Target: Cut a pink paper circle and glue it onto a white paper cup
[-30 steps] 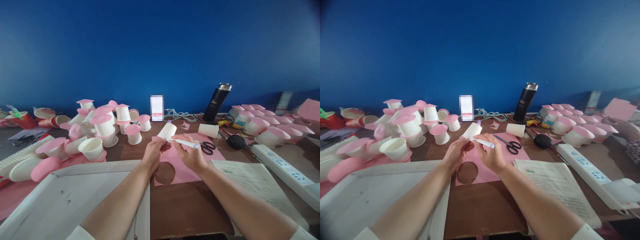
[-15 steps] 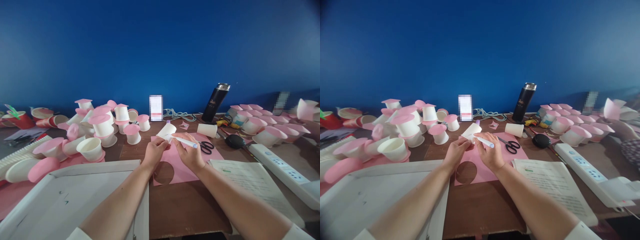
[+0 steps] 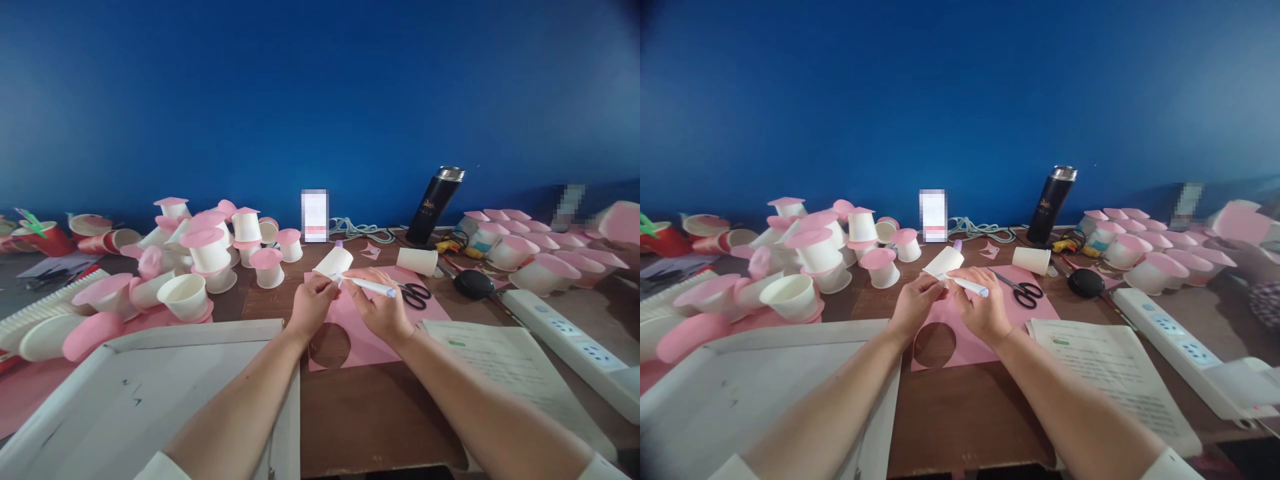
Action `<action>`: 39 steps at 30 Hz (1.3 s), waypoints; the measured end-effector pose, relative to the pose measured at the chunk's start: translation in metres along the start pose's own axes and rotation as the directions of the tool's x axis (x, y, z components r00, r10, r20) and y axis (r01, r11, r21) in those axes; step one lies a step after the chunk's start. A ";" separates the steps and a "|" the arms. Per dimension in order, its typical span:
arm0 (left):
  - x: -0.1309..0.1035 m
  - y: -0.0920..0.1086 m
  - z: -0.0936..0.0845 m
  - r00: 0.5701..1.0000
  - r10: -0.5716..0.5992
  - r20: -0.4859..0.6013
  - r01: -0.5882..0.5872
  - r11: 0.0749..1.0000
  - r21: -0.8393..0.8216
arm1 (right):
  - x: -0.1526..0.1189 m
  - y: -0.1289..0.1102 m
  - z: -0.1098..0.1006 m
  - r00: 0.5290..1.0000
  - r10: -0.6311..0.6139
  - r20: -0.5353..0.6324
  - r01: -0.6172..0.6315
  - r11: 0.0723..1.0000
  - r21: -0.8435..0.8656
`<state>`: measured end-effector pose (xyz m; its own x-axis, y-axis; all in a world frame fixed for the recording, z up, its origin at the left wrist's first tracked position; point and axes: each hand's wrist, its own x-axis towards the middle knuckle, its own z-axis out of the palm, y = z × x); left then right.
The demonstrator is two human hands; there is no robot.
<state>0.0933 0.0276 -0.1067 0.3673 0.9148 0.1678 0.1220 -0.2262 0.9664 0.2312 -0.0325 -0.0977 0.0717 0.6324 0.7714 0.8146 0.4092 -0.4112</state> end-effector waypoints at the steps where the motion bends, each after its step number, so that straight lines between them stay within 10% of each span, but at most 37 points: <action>1: 0.000 0.000 0.000 1.000 0.004 -0.002 -0.004 1.000 0.005 | 0.000 0.000 0.000 1.000 0.002 -0.002 -0.002 1.000 0.000; 29: -0.001 0.003 0.000 1.000 0.016 0.020 -0.019 0.991 0.130 | -0.001 -0.003 0.001 0.990 0.141 -0.011 -0.139 0.986 0.087; 39: 0.003 -0.002 0.003 0.983 -0.180 0.046 0.186 0.934 -0.305 | 0.000 -0.004 -0.002 0.972 0.230 -0.055 -0.217 0.960 0.176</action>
<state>0.0972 0.0291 -0.1084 0.3816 0.9241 -0.0183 -0.0991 0.0606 0.9932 0.2291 -0.0351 -0.0954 0.2885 0.6726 0.6814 0.6654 0.3708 -0.6478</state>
